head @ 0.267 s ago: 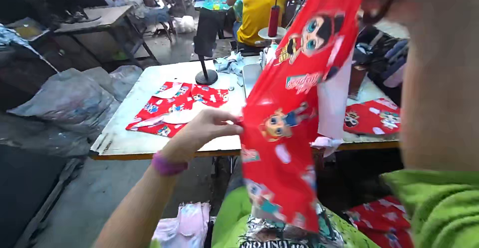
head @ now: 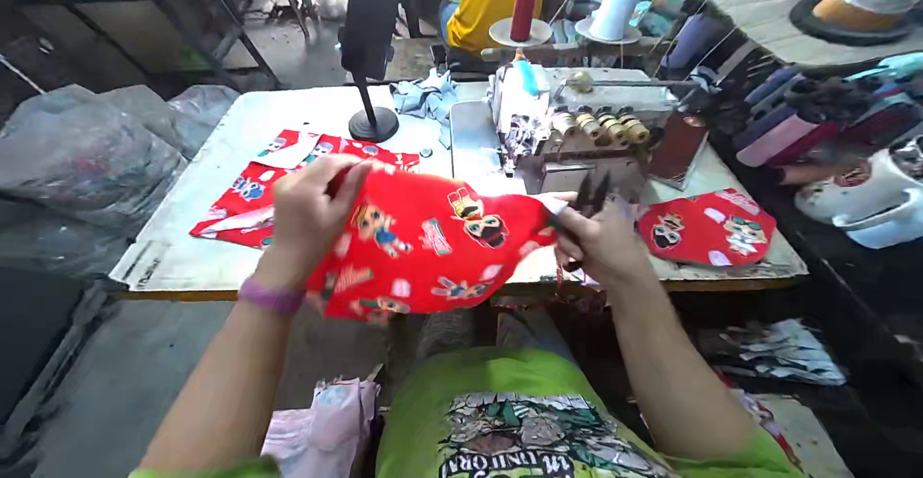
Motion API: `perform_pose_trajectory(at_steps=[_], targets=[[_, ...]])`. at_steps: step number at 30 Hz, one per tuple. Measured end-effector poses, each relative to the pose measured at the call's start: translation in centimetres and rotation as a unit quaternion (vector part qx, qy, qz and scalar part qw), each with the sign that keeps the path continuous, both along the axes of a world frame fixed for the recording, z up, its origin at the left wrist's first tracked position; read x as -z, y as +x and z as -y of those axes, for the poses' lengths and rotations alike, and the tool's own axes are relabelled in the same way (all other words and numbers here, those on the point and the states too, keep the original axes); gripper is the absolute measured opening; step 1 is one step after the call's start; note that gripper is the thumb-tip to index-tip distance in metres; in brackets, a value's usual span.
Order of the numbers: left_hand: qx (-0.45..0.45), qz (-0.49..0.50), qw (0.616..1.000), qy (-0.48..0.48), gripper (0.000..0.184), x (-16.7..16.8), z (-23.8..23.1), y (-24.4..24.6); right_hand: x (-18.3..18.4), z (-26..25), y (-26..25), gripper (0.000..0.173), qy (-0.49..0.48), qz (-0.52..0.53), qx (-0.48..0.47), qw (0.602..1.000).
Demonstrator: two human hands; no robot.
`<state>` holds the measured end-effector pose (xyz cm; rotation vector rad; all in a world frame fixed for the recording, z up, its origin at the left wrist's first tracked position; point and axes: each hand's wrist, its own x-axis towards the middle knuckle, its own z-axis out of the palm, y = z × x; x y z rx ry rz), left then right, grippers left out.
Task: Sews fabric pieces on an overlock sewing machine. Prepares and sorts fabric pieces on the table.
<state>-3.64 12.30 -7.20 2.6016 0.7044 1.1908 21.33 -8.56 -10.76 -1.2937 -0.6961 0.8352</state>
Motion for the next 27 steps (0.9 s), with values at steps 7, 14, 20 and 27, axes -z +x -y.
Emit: perform_pose_trajectory(at_steps=[7,14,20,27], targets=[[0.176,-0.064,0.982,0.013,0.023,9.0,2.8,11.8,5.1,-3.7,-0.5,0.042,-0.061,0.009,0.087,0.994],[0.114,-0.063,0.991,-0.022,0.025,8.0,1.4,14.6,5.0,-3.7,0.6,0.044,-0.028,0.162,0.168,0.972],[0.073,-0.031,0.99,-0.117,0.039,7.5,1.9,15.9,6.6,-4.2,-0.8,0.053,0.01,0.525,0.212,0.824],[0.063,-0.031,0.991,-0.11,0.03,7.9,1.9,15.9,7.3,-2.8,0.7,0.034,0.022,0.435,0.234,0.869]])
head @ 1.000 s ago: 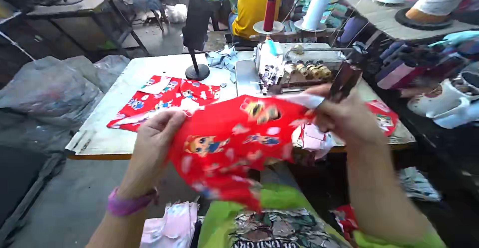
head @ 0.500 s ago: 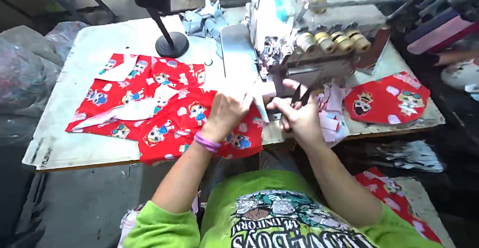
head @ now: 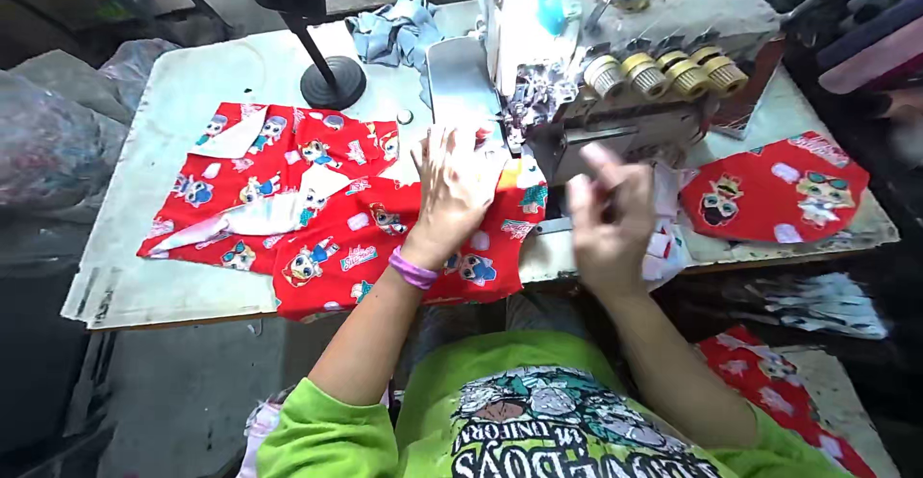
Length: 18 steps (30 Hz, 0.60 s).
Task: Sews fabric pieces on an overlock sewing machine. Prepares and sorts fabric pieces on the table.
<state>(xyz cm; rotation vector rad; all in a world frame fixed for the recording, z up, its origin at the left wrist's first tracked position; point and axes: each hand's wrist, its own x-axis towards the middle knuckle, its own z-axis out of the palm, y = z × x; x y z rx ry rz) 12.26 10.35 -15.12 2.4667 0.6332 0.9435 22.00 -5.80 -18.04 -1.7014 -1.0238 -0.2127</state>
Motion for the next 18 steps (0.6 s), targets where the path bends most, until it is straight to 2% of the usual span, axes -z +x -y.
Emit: perform_pose_trajectory(at_steps=[2,4,6,10,13,16,18], targets=[[-0.001,-0.01,1.0,0.024,0.031,-0.2,-0.3,0.2,0.3,-0.6,-1.5,0.03,-0.033,0.099,-0.028,0.994],[-0.025,-0.015,0.997,0.071,0.037,-0.3,-0.4,0.0,0.2,-1.0,-1.1,0.031,-0.087,0.085,-0.02,0.992],[-0.046,-0.013,0.994,0.098,0.037,-0.5,-0.5,0.0,-0.1,-1.2,0.0,0.035,-0.099,0.065,-0.017,0.993],[-0.025,-0.082,0.996,-0.029,0.038,-2.1,-1.4,1.0,-0.4,-1.7,0.3,0.032,-0.09,0.065,-0.015,0.994],[-0.011,-0.113,0.993,-0.032,0.042,-2.8,-2.6,1.8,-0.8,-2.0,0.2,0.032,-0.101,0.061,-0.013,0.993],[-0.032,-0.131,0.991,-0.015,0.048,-3.0,-2.7,1.3,-1.0,0.2,0.5,0.031,-0.087,0.027,-0.022,0.996],[-0.02,-0.088,0.993,0.071,0.047,-2.5,-1.9,0.1,-0.1,4.3,1.0,0.028,-0.05,0.007,-0.012,0.999]])
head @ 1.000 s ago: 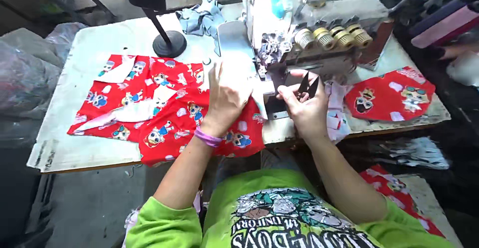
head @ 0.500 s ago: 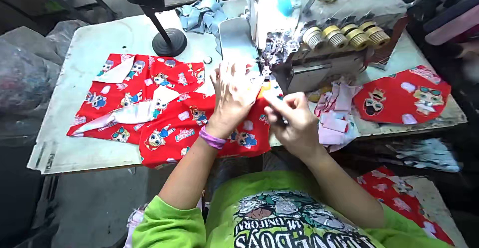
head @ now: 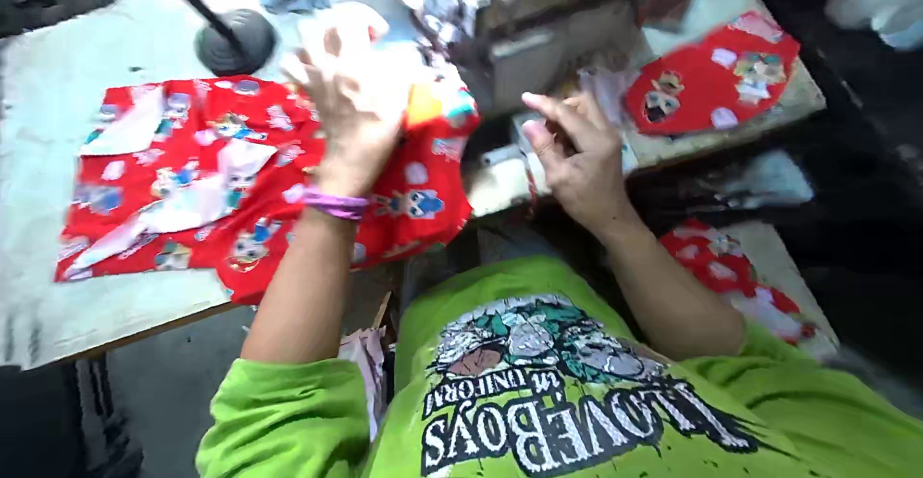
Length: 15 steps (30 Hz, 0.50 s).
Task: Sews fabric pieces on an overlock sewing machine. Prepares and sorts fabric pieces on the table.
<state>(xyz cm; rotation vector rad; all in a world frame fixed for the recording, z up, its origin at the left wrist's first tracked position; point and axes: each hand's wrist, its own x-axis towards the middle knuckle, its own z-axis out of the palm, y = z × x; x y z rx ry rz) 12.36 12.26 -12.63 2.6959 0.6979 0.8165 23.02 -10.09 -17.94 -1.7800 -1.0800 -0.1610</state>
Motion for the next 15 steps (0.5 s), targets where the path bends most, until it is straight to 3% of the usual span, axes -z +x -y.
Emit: perform_pose_trajectory(at_steps=[2,4,6,8,11,15], targets=[[0.075,0.078,0.991,0.079,0.038,0.7,2.6,-1.0,1.9,6.3,0.8,0.022,0.004,-0.008,0.042,0.999],[0.189,0.153,0.966,0.092,0.023,2.1,6.9,-1.4,4.2,14.0,1.1,0.021,-0.074,-0.067,0.133,0.986],[0.319,0.172,0.931,0.05,0.008,4.7,12.2,-1.5,6.2,21.1,0.5,0.024,-0.184,-0.182,0.237,0.936],[0.427,0.144,0.893,-0.011,0.009,8.4,16.6,-0.4,7.6,26.2,-1.0,0.027,-0.236,-0.277,0.311,0.878],[0.499,0.085,0.853,-0.13,0.014,13.7,20.9,2.4,9.9,28.5,-3.9,0.031,-0.264,-0.313,0.329,0.851],[0.484,-0.026,0.819,-0.307,0.016,17.0,25.1,3.6,17.3,28.8,-4.7,0.032,-0.346,-0.442,0.271,0.782]])
